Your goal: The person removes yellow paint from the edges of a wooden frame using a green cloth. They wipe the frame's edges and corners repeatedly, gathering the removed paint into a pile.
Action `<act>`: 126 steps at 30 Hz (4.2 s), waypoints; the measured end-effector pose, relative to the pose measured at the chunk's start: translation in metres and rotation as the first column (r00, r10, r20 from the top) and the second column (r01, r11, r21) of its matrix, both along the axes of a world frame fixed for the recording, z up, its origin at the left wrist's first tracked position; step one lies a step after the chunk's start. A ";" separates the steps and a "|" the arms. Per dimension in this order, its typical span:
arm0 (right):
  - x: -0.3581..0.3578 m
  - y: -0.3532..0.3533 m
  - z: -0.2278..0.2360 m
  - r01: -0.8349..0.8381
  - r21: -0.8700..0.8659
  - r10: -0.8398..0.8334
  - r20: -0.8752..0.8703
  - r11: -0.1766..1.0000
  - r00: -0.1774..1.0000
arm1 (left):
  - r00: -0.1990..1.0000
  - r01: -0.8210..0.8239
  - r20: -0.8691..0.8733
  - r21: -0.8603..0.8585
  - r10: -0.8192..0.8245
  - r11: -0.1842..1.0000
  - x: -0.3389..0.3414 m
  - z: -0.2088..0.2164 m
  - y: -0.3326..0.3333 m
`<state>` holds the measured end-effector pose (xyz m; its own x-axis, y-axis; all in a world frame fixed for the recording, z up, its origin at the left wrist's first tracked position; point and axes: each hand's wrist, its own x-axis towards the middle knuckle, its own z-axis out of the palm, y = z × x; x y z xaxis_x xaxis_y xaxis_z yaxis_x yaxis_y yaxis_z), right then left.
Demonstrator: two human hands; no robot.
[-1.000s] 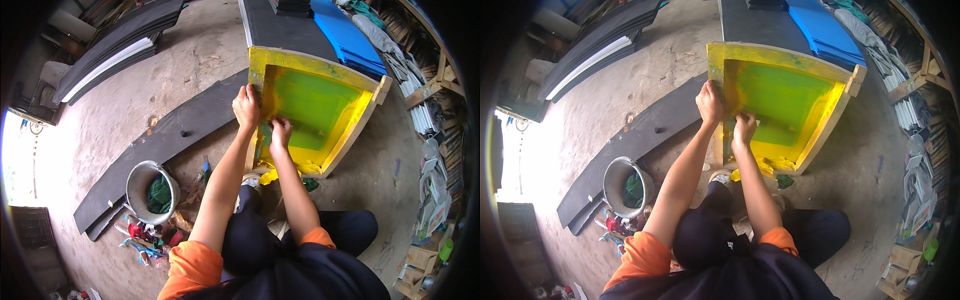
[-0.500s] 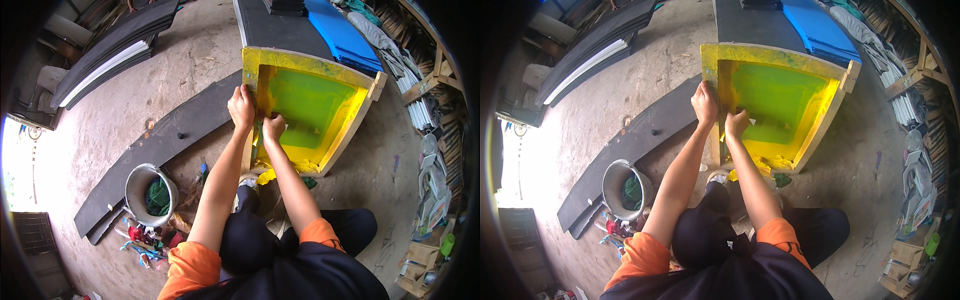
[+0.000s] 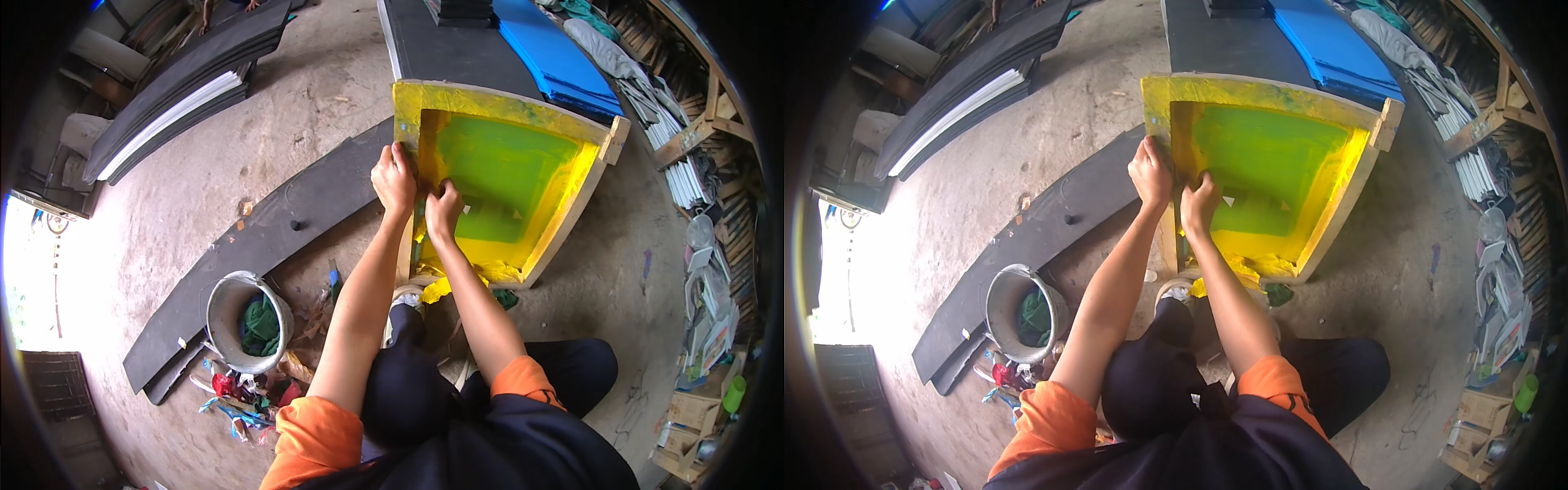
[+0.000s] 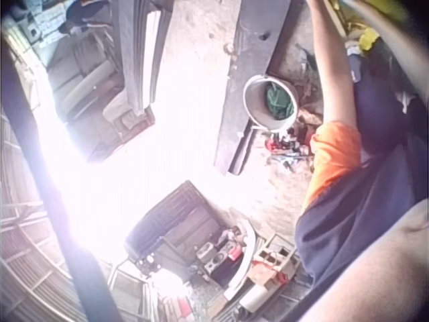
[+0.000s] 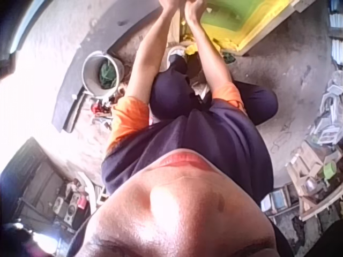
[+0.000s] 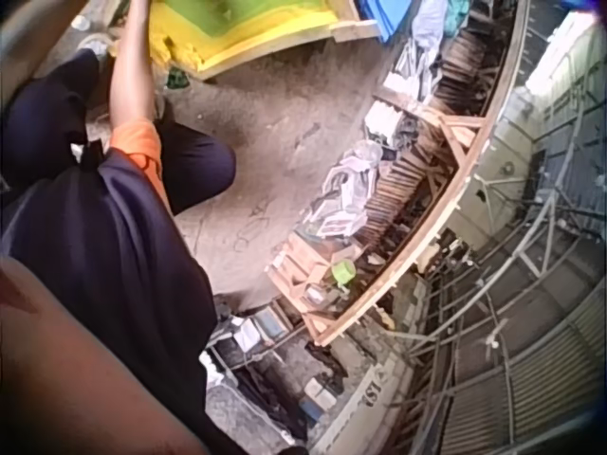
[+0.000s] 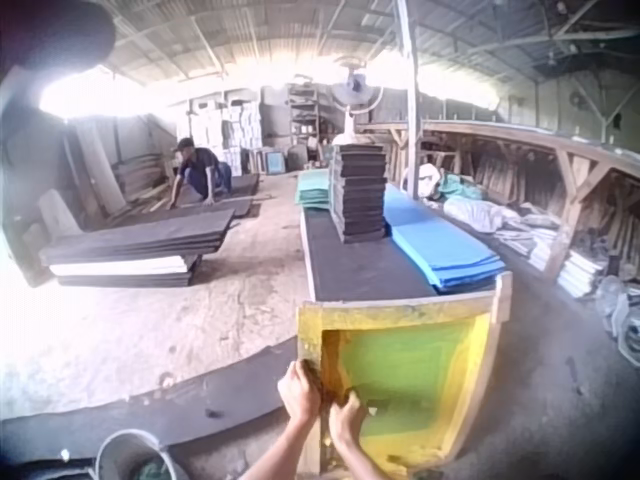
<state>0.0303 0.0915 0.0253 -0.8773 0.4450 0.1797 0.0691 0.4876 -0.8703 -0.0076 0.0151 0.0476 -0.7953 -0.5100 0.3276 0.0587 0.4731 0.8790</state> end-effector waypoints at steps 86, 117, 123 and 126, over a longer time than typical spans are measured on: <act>-0.010 -0.022 0.044 0.451 -0.875 -0.250 0.404 0.175 0.880 | 0.998 -0.014 -0.055 0.043 0.017 0.999 0.026 0.005 -0.005; -0.003 0.002 0.007 0.230 -0.973 -0.044 0.230 -0.004 0.972 | 0.996 -0.024 -0.089 0.023 0.026 0.999 0.027 0.005 -0.005; -0.026 0.010 -0.004 0.254 -0.931 -0.152 0.221 0.260 0.963 | 0.994 -0.003 -0.113 0.029 0.006 1.000 0.024 0.008 0.005; -0.004 -0.017 0.039 0.357 -0.825 -0.176 0.310 0.438 0.934 | 0.994 -0.025 -0.108 0.018 0.027 1.000 0.031 0.001 -0.006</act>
